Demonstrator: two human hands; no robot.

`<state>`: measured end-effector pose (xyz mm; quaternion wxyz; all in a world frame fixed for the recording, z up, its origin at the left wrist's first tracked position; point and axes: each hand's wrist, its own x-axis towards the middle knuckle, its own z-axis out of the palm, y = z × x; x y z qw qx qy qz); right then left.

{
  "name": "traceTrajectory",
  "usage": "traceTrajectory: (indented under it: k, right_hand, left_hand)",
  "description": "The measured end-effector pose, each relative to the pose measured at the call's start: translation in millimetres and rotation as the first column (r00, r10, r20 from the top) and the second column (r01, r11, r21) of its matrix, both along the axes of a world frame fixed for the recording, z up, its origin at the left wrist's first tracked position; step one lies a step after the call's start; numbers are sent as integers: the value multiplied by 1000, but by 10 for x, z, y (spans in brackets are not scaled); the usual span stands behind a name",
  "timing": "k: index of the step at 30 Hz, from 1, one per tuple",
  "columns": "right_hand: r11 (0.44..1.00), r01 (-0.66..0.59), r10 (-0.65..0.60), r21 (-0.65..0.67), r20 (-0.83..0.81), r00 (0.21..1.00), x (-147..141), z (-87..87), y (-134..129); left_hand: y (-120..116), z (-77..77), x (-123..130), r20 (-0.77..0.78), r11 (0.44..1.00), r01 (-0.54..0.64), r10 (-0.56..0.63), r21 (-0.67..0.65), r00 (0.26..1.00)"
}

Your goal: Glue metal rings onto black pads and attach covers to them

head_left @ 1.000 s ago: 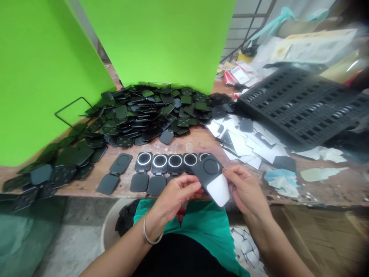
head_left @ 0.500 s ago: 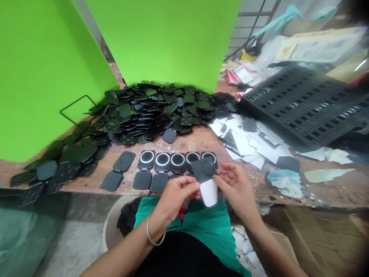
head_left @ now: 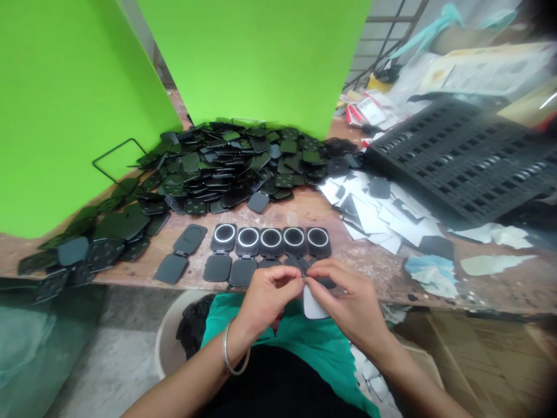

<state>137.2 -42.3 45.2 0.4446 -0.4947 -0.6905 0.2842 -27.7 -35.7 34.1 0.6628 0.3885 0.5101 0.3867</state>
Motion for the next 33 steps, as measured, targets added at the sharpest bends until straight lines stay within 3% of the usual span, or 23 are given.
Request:
traceTrajectory:
  k: [6,10,12,14,16,17,19,22,24,26,29,33]
  right_hand:
    - [970,12,-48,-244,-142,989,-57,59,-28]
    - [884,74,-212,-461,-256,943,103,-18,98]
    - [839,152,-377,-523,-355,856,346,-106,229]
    - [814,218,-513,-538,-491,704,667,-185,351]
    - [793,231,-579,-564,-579,573,975,-219,403]
    - [784,209,-587,-584,-589,555,1091,-215,389]
    - [795,107,-517,-597,-574,635,1207,-173,286]
    - [797,-182,-151,-576,-482,863,1145,-86,47]
    - [719,-342,100,-605,-396,913,1099,-64,-86]
    - [648,-391,220,-654,-330,918,1170,-106,-195]
    - [607,-264,159,-749,-211,964,1492,-305,-410]
    - [600,138,-173,-788,40,984,1863,-712,-857]
  left_hand:
    - [-18,32,-23,39,999,51,-51,-8,998]
    - [-51,28,-85,46,990,136,-134,-42,990]
    - [-64,10,-148,41,982,176,-174,-61,984]
    - [-70,-20,-219,31,976,207,-205,-64,978]
    - [-71,-55,-270,21,969,238,-237,-59,971]
    - [-71,-72,-275,15,963,262,-262,-58,965]
    - [-75,-106,-228,-8,941,336,-337,-49,942]
    - [-107,-159,-20,-70,874,486,-484,0,872]
    - [-147,-202,152,-117,834,551,-545,20,830]
    - [-190,-249,285,-149,832,554,-545,26,825]
    - [-223,-309,344,-173,855,517,-503,42,847]
    - [-200,-328,237,-196,829,559,-549,-1,813]
